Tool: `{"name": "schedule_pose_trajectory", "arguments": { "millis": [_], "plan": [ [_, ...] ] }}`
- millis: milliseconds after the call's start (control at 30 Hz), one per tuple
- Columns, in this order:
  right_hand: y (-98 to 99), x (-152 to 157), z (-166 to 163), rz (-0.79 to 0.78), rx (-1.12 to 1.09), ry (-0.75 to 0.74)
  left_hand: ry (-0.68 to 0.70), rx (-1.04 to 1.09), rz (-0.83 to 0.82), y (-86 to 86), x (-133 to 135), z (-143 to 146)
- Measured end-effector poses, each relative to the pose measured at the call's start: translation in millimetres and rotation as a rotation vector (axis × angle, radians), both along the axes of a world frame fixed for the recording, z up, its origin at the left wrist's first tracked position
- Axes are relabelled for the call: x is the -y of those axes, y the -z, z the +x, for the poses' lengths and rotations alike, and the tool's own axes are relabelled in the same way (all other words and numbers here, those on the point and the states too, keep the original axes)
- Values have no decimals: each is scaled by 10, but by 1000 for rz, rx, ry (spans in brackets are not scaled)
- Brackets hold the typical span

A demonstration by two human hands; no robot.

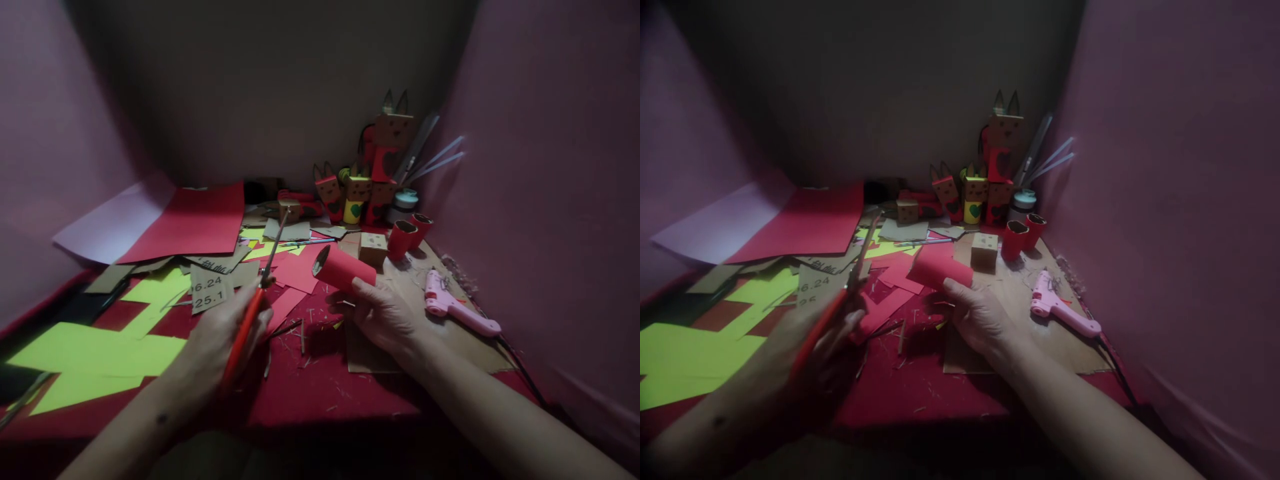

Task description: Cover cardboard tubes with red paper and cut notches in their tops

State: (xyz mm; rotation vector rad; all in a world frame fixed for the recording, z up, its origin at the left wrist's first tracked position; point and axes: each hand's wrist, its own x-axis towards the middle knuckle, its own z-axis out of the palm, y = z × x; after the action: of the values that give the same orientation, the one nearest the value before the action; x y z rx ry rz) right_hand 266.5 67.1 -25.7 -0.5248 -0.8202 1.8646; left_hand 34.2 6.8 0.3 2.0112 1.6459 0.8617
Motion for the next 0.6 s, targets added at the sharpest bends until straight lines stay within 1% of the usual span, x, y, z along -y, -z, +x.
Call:
{"name": "schedule_pose_trajectory", "arguments": {
  "millis": [100, 200, 433, 600],
  "plan": [
    [-3, -8, 10, 19, 18, 20, 123, -157, 103, 149, 24, 77],
    [-13, -10, 14, 10, 17, 39, 174, -291, 216, 240, 35, 110],
    [-33, -8, 12, -1, 33, 58, 210, -410, 382, 258, 80, 225],
    [-18, -13, 11, 1, 33, 56, 190, -425, 464, 282, 51, 273]
  ]
}}
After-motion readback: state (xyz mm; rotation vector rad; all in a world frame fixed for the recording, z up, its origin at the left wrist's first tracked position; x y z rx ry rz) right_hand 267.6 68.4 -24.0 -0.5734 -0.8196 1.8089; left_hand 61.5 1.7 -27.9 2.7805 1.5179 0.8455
